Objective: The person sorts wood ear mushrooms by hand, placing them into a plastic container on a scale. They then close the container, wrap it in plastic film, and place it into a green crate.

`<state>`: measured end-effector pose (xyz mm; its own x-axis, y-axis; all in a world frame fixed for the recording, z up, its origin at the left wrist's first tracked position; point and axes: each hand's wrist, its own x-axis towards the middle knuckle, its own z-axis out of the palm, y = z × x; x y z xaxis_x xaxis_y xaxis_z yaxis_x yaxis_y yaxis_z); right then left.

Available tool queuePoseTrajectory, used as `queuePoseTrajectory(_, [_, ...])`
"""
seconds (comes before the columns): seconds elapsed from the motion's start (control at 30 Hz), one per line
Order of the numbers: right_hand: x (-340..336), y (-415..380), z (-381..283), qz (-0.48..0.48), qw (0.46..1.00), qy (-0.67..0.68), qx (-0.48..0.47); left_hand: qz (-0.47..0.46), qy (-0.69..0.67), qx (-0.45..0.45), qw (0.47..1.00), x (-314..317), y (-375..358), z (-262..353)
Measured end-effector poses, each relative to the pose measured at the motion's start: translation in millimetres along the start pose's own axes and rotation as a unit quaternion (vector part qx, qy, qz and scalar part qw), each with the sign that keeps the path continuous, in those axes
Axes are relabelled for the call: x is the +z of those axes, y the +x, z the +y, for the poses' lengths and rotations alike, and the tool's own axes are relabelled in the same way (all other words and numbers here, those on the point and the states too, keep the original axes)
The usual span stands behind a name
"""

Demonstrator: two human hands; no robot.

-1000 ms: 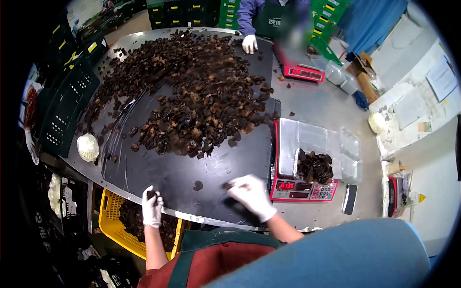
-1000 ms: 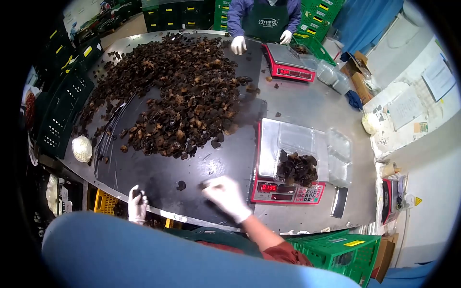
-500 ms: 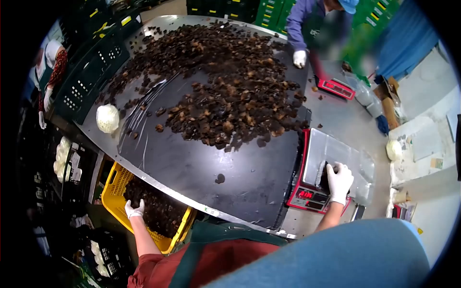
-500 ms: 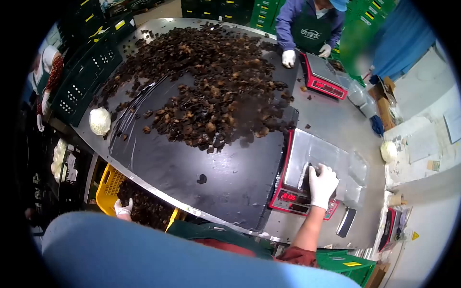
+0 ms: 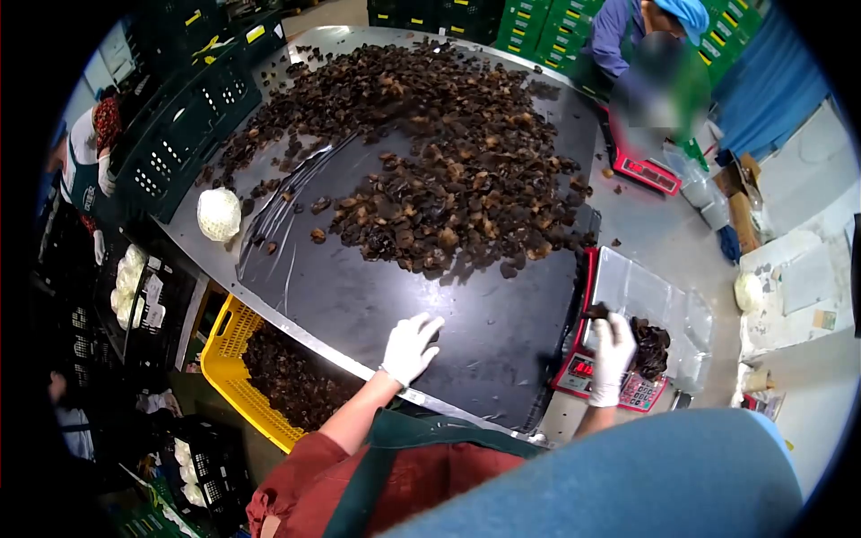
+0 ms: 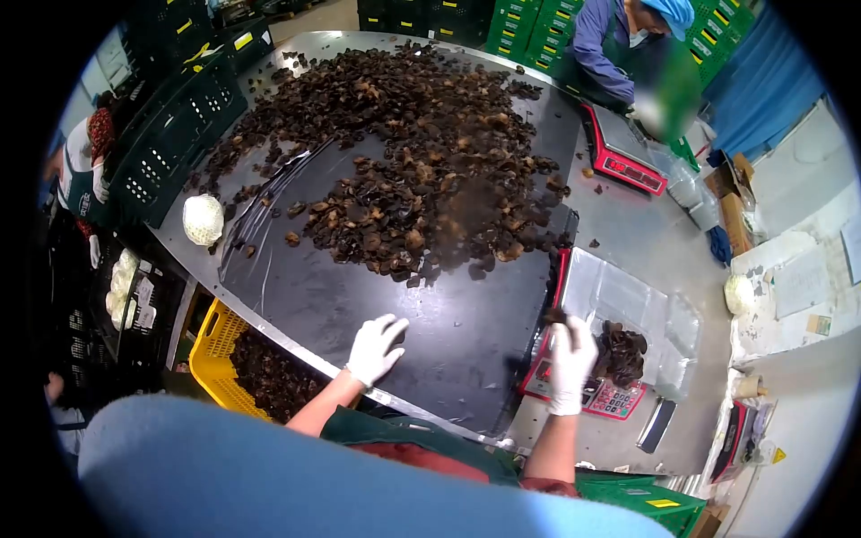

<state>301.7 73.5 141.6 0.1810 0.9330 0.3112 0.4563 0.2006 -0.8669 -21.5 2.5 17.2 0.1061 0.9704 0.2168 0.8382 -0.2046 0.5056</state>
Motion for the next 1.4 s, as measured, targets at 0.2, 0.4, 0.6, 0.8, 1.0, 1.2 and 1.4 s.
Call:
queuePoseTrajectory(0.2, [102.6,-43.2,16.8,-0.213,0.976,-0.055,-0.009,0.088,-0.474,-0.331,0.811,-25.1,-0.8,-59.3])
queuePoseTrajectory(0.4, [178.9,-104.3,-54.0,-0.602,0.787,0.051,-0.124,0.247,-0.833,-0.283,0.406,-92.9,-36.2,-147.0])
queuePoseTrajectory(0.6, [225.9,-11.9,-7.0,-0.341,0.928,0.004,-0.152,0.327,-0.668,-0.335,0.579,-94.4,-24.3,-155.0])
queuePoseTrajectory(0.8, [300.8,67.5,4.9,-0.150,0.913,-0.153,-0.346,0.245,-0.297,-0.230,0.894,-52.4,57.3,-182.5])
queuePoseTrajectory(1.0, [315.7,22.2,11.5,-0.282,0.874,-0.286,-0.272,0.095,0.081,-0.114,0.986,-31.5,103.4,-148.5])
queuePoseTrajectory(1.2, [200.3,-29.6,37.0,-0.457,0.784,-0.169,-0.385,-0.037,-0.028,0.131,0.990,-23.0,10.2,-106.6])
queuePoseTrajectory(1.4, [190.0,-13.8,44.2,-0.276,0.909,-0.043,-0.310,0.142,-0.038,0.016,0.989,-17.1,-13.4,-85.8])
